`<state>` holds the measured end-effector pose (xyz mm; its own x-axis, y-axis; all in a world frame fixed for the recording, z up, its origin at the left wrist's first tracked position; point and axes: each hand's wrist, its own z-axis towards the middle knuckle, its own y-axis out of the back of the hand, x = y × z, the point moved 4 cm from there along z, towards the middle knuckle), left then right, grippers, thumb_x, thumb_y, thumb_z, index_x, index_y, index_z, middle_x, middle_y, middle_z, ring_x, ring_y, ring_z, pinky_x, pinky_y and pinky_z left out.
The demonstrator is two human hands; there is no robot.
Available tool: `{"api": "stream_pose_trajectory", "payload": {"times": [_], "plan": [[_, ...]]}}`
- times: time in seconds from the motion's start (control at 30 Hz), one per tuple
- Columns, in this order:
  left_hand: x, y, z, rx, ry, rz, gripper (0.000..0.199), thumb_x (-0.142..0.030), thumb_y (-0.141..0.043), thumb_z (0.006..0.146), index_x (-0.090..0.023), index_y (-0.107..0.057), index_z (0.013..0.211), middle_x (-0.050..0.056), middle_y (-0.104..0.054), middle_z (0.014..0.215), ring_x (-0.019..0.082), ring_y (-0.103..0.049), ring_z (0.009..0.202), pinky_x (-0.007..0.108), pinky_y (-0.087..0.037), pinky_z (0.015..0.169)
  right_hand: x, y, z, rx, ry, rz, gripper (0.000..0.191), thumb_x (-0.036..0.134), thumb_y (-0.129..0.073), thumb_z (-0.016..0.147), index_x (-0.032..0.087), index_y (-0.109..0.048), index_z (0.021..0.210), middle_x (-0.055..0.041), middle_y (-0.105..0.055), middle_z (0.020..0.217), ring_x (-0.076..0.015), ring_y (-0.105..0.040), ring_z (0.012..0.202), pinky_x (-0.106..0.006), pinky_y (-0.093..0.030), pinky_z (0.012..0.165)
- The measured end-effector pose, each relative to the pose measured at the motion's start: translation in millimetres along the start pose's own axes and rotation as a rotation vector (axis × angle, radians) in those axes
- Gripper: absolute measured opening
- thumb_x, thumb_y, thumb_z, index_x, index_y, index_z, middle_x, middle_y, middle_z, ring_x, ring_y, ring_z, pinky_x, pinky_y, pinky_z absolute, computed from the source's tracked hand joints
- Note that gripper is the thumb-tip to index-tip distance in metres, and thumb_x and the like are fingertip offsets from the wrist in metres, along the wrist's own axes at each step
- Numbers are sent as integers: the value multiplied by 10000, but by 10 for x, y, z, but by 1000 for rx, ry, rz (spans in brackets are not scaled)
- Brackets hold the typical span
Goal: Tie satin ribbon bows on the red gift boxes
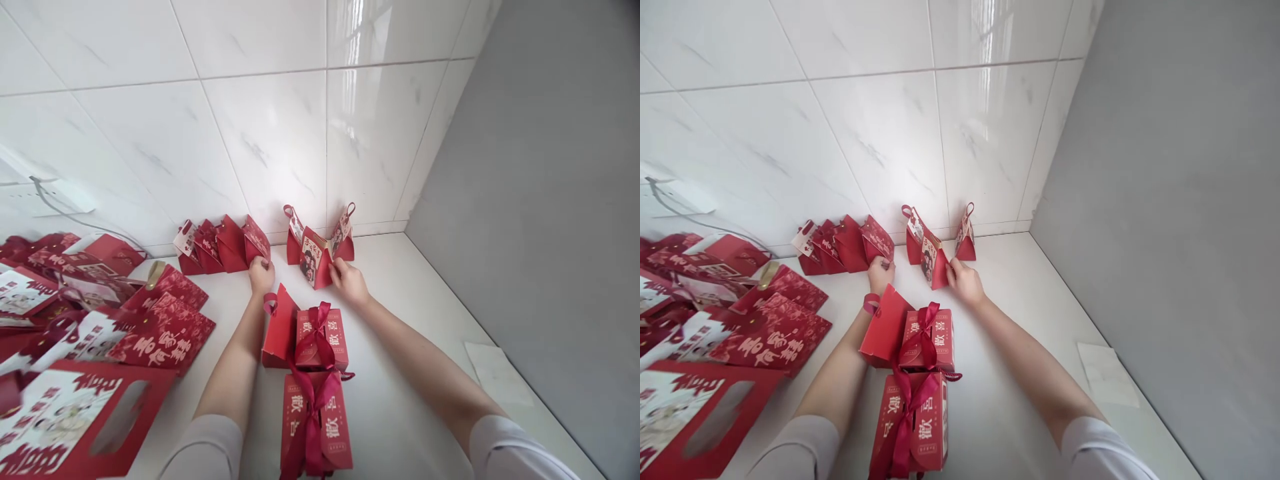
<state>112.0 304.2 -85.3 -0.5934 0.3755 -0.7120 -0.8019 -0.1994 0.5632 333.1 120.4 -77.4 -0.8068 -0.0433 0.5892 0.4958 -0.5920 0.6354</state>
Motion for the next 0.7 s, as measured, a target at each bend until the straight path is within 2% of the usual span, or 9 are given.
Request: {"api": "stream_pose_trajectory", "payload": {"times": [0.17, 0.27, 0.43, 0.5, 0.57, 0.63, 0.7], "plan": [[89, -65, -74, 14, 8, -98, 105, -169, -580, 771, -203, -552, 866, 58, -611, 929, 178, -642, 804, 345, -530, 851, 57, 164, -177, 19, 33, 57, 289, 412, -352, 980, 254, -542, 832, -65, -627, 786, -200, -584, 652, -288, -422, 652], [85, -93, -142, 46, 9, -140, 124, -151, -609, 753, -198, -571, 862, 68, -587, 985, 182, -645, 853, 351, -525, 881, 3, 202, -94, -34, -20, 81, 274, 395, -345, 984, 244, -552, 885, -81, -629, 820, -215, -596, 701, -305, -434, 693], [14, -39, -291, 104, -5, -193, 141, -132, -642, 743, -192, -605, 865, 66, -584, 1001, 194, -618, 909, 365, -511, 907, -92, -72, 171, -88, -95, 166, 206, 316, -407, 936, 212, -576, 990, -82, -653, 855, -236, -620, 735, -355, -490, 714], [-5, 14, -375, 114, -2, -216, 128, -136, -646, 749, -188, -607, 859, 59, -585, 979, 201, -613, 930, 375, -511, 910, -125, -155, 183, -148, -123, 213, 251, 333, -442, 921, 193, -562, 1091, -105, -658, 978, -239, -637, 848, -376, -512, 789], [-5, 67, -459, 104, 10, -248, 120, -146, -632, 774, -186, -598, 881, 67, -577, 1007, 205, -616, 958, 388, -514, 919, -187, -148, 162, -260, -172, 238, 376, 383, -451, 924, 162, -491, 1227, -166, -588, 1194, -261, -590, 1076, -425, -476, 937], [7, 110, -528, 75, 28, -279, 129, -159, -615, 802, -191, -583, 923, 86, -557, 1076, 212, -611, 1004, 401, -514, 934, -283, -81, 164, -382, -237, 248, 558, 445, -460, 923, 127, -350, 1367, -223, -417, 1408, -286, -415, 1321, -479, -359, 1083], [20, 136, -570, 45, 48, -300, 133, -169, -609, 818, -197, -572, 942, 101, -540, 1112, 224, -601, 1037, 422, -510, 948, -400, -27, 227, -441, -295, 270, 742, 508, -521, 886, 122, -235, 1450, -220, -263, 1528, -289, -242, 1442, -486, -254, 1159]]}}
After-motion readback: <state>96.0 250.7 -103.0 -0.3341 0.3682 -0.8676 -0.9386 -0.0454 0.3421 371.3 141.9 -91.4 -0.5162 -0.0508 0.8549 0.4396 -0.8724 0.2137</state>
